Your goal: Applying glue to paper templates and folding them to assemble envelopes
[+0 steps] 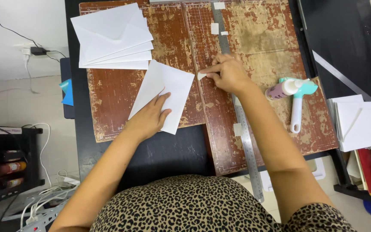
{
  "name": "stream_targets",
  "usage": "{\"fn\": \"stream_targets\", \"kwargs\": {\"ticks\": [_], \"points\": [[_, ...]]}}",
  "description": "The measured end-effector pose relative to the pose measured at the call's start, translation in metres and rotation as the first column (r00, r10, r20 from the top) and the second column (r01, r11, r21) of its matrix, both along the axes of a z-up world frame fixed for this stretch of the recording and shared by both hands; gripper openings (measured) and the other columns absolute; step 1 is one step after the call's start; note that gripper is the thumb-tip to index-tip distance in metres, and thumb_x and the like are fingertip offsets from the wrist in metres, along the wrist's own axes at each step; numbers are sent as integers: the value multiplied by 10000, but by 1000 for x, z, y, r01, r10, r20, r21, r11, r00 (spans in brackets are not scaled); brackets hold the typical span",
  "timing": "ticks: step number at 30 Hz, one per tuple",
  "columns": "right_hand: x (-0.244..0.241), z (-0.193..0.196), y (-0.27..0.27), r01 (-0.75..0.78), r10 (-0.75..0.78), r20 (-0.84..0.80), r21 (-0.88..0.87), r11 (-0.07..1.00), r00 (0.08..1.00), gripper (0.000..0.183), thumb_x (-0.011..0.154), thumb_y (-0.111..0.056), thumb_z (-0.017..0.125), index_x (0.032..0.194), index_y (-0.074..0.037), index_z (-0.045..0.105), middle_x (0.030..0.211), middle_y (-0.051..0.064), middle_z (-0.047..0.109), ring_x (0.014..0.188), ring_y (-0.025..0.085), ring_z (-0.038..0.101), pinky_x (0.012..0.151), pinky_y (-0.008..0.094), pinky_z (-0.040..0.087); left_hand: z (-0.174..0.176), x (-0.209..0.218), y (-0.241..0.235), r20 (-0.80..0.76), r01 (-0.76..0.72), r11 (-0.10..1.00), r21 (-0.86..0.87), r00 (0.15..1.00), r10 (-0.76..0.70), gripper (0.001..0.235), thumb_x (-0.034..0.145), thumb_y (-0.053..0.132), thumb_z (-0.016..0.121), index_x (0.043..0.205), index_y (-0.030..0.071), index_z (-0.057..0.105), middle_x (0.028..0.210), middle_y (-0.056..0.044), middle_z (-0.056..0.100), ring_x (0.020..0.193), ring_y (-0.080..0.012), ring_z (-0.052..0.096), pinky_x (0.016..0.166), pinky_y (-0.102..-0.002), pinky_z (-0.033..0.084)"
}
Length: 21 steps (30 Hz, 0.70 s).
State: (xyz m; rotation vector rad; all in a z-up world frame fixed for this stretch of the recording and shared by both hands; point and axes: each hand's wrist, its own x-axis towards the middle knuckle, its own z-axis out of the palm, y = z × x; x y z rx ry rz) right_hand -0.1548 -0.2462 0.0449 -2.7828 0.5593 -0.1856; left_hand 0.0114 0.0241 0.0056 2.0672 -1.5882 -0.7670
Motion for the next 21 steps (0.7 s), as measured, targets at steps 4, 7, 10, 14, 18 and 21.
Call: {"fn": "stream_targets", "kwargs": {"ticks": [4, 7, 10, 14, 18, 21], "points": [[-11, -26, 38, 104, -96, 114, -64, 993, 989, 126, 978, -304, 726, 1066, -277, 811, 925, 23, 659, 894, 232, 671, 919, 437, 511, -19, -9, -12, -56, -100, 978, -185, 994, 91, 486, 1023, 98, 479, 1491, -26, 439, 1578, -357, 330, 1452, -501, 360, 1201, -533, 344], [-13, -29, 106, 85, -70, 115, -129, 988, 991, 138, 934, -259, 687, 899, -236, 819, 875, 17, 659, 837, 232, 672, 815, 385, 542, -43, -8, -20, -45, -119, 916, -382, 993, 110, 449, 975, -50, 455, 1411, -68, 563, 1537, -368, 363, 1445, -570, 288, 1212, -571, 312], [-8, -40, 146, 32, -18, 62, -222, 975, 998, 332, 923, -215, 556, 1152, -287, 786, 851, 9, 579, 878, 247, 604, 738, 393, 463, -46, -2, -27, -28, -123, 942, -311, 992, 120, 607, 864, -112, 427, 1444, -13, 577, 1598, -304, 319, 1501, -526, 214, 1220, -626, 226], [5, -78, 163, 74, -20, 165, -332, 940, 986, 400, 903, -168, 542, 1231, -267, 748, 867, 26, 546, 859, 236, 564, 711, 357, 430, -49, -1, -26, 37, -118, 955, -273, 990, 133, 630, 859, -119, 429, 1457, 10, 582, 1618, -277, 301, 1521, -482, 217, 1231, -605, 231], [8, -82, 164, 82, -17, 182, -358, 930, 983, 424, 895, -147, 527, 1251, -237, 740, 869, 23, 532, 839, 232, 565, 656, 345, 447, -51, -4, -27, 55, -132, 944, -303, 986, 155, 566, 909, -83, 446, 1445, 9, 598, 1610, -288, 305, 1520, -484, 213, 1230, -604, 231], [-18, -62, 173, 65, -33, 108, -300, 952, 994, 426, 913, -158, 510, 1258, -247, 744, 851, 45, 536, 869, 270, 585, 688, 361, 475, -63, -4, -30, 152, -115, 932, -344, 973, 176, 445, 1004, 135, 567, 1436, 41, 619, 1600, -275, 331, 1518, -474, 239, 1227, -580, 255]]}}
